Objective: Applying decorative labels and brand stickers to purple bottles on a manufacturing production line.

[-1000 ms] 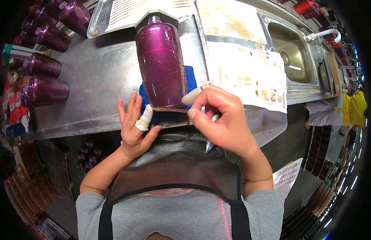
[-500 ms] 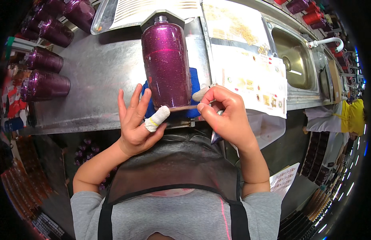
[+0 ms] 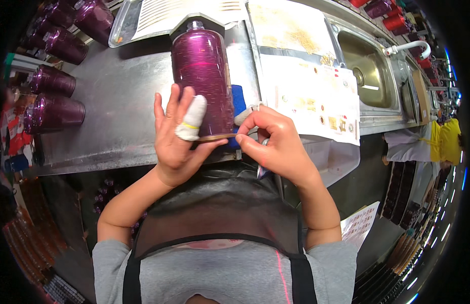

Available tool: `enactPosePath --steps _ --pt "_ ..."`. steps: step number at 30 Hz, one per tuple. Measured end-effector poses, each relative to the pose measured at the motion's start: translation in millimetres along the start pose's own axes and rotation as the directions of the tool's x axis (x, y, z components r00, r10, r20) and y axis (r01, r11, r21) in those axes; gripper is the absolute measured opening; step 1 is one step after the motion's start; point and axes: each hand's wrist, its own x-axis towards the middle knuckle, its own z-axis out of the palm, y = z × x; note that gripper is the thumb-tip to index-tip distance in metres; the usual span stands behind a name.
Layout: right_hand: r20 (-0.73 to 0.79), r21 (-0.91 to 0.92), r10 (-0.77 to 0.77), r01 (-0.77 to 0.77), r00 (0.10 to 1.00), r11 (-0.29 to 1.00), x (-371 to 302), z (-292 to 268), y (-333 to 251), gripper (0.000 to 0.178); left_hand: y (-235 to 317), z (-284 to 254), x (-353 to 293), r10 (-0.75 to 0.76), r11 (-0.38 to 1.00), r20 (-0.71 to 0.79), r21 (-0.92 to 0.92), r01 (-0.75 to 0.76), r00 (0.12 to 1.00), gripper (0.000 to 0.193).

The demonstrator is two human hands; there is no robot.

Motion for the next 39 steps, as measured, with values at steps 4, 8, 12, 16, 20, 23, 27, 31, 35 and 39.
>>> enactPosePath --steps 4,8,12,16,20,23,27,31,35,39 --pt "0.007 0.08 -0.008 0.007 1.0 0.997 -5.9 -5.2 -7.6 0.006 1.9 -7.6 -15.1 -0.129 0.986 0.003 -0.108 0.129 0.992 0.069" --pt "-0.004 0.105 -0.009 0.01 1.0 0.994 -7.6 -8.3 -10.2 0.006 -2.3 -19.8 -49.4 -0.163 0.98 0.062 -0.104 0.169 0.985 0.061" --pt "0.004 0.149 0.033 -0.034 0.999 0.988 -5.7 -9.3 -5.6 0.007 0.4 -14.8 -56.7 -0.146 0.987 0.121 -0.055 0.154 0.982 0.056" --pt "0.011 0.165 0.055 -0.056 0.998 0.985 -4.7 -9.3 -1.9 0.007 0.0 -16.0 -47.8 -0.03 0.999 0.114 -0.039 0.035 0.993 0.05" --pt "0.015 0.192 0.073 -0.074 0.997 0.979 -2.5 -8.1 -0.4 0.003 4.6 -21.4 -31.2 -0.004 1.0 0.144 -0.001 0.004 0.99 0.045" --pt "0.031 0.209 0.082 -0.087 0.996 0.974 -1.2 -6.4 -1.9 0.003 11.2 -21.0 -16.4 0.045 0.997 0.128 0.062 -0.053 0.991 0.036" --pt "0.009 0.217 0.1 -0.099 0.995 0.971 0.0 -1.8 1.2 0.006 20.3 -8.8 6.6 0.135 0.98 0.133 0.125 -0.152 0.982 0.039" --pt "-0.009 0.095 0.035 -0.034 0.999 0.995 2.3 0.2 4.1 0.007 11.2 2.6 6.9 -0.004 0.998 0.004 0.064 0.004 1.0 0.068" --pt "0.01 0.026 -0.023 0.022 1.0 0.999 0.9 0.5 3.1 0.007 0.0 -1.2 -12.3 -0.161 0.975 -0.003 -0.158 0.159 0.987 0.076" --pt "-0.023 0.125 0.004 -0.001 1.0 0.992 -4.8 -0.9 -4.1 0.008 -0.7 -13.5 -37.6 -0.238 0.952 0.032 -0.19 0.24 0.971 0.069"
